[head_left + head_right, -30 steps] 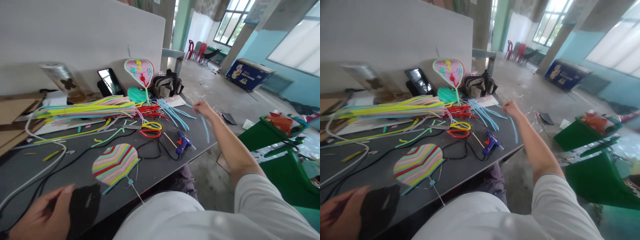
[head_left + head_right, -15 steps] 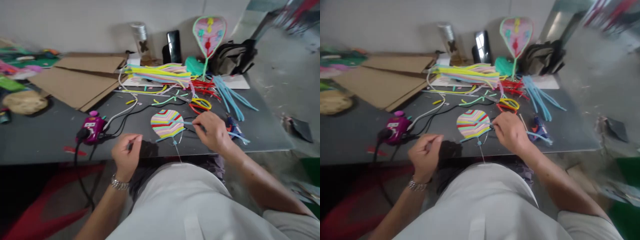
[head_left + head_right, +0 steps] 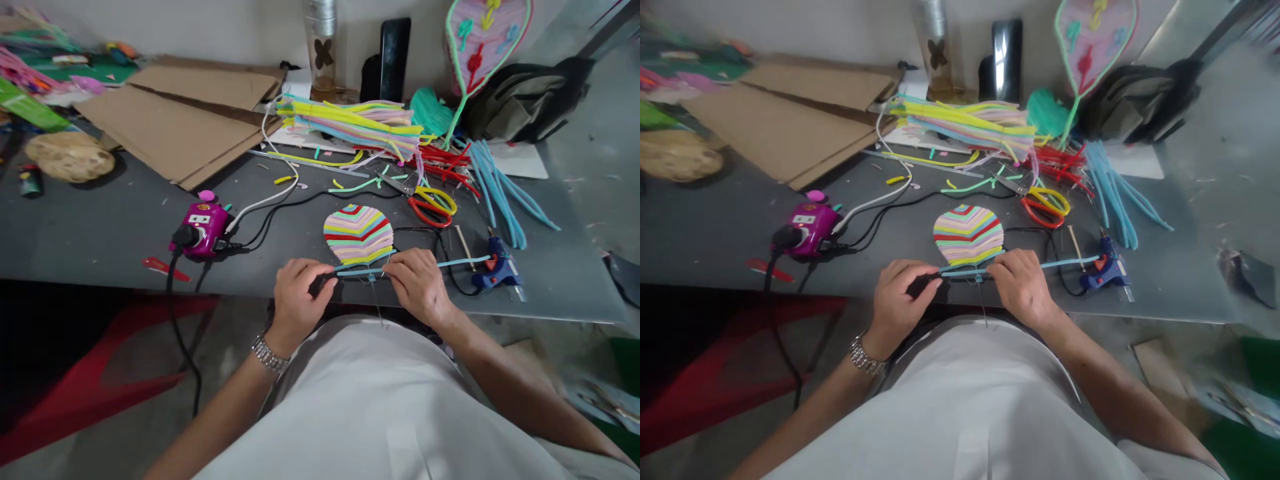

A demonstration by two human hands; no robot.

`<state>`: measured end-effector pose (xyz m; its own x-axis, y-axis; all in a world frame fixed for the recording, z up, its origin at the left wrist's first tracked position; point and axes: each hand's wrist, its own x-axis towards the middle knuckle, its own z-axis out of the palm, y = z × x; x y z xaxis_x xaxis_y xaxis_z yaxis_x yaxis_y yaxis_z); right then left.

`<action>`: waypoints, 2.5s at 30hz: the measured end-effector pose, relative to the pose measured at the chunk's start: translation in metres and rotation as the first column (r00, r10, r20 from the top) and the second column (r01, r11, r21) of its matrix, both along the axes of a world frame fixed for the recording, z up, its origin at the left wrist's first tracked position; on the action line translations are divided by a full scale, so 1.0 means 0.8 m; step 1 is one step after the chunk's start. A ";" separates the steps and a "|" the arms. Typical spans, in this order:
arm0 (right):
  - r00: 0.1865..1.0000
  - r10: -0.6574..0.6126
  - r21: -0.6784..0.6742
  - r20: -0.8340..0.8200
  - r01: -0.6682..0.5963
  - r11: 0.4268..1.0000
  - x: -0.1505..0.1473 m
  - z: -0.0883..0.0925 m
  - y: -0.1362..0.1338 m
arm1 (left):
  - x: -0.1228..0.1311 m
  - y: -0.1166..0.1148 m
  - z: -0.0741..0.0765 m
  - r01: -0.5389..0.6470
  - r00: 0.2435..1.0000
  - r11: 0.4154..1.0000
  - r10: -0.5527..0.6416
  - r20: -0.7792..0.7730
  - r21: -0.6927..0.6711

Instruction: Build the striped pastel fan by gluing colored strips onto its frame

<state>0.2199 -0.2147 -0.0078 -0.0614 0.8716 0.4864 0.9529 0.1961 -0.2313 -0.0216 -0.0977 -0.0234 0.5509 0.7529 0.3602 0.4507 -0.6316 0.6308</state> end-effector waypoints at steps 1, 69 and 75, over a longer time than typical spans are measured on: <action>1.000 -0.003 -0.009 -0.009 0.003 1.000 0.000 -0.001 0.001 | 0.001 0.000 0.000 0.002 1.000 1.000 -0.002 -0.007 -0.002; 0.992 -0.116 -0.167 -0.057 0.105 0.980 0.048 0.000 0.008 | 0.008 -0.001 -0.010 -0.037 0.999 0.994 0.040 -0.022 0.106; 0.987 -0.148 -0.124 -0.055 0.140 0.982 0.049 -0.007 0.011 | 0.010 -0.002 -0.011 -0.056 0.997 0.993 0.061 -0.039 0.108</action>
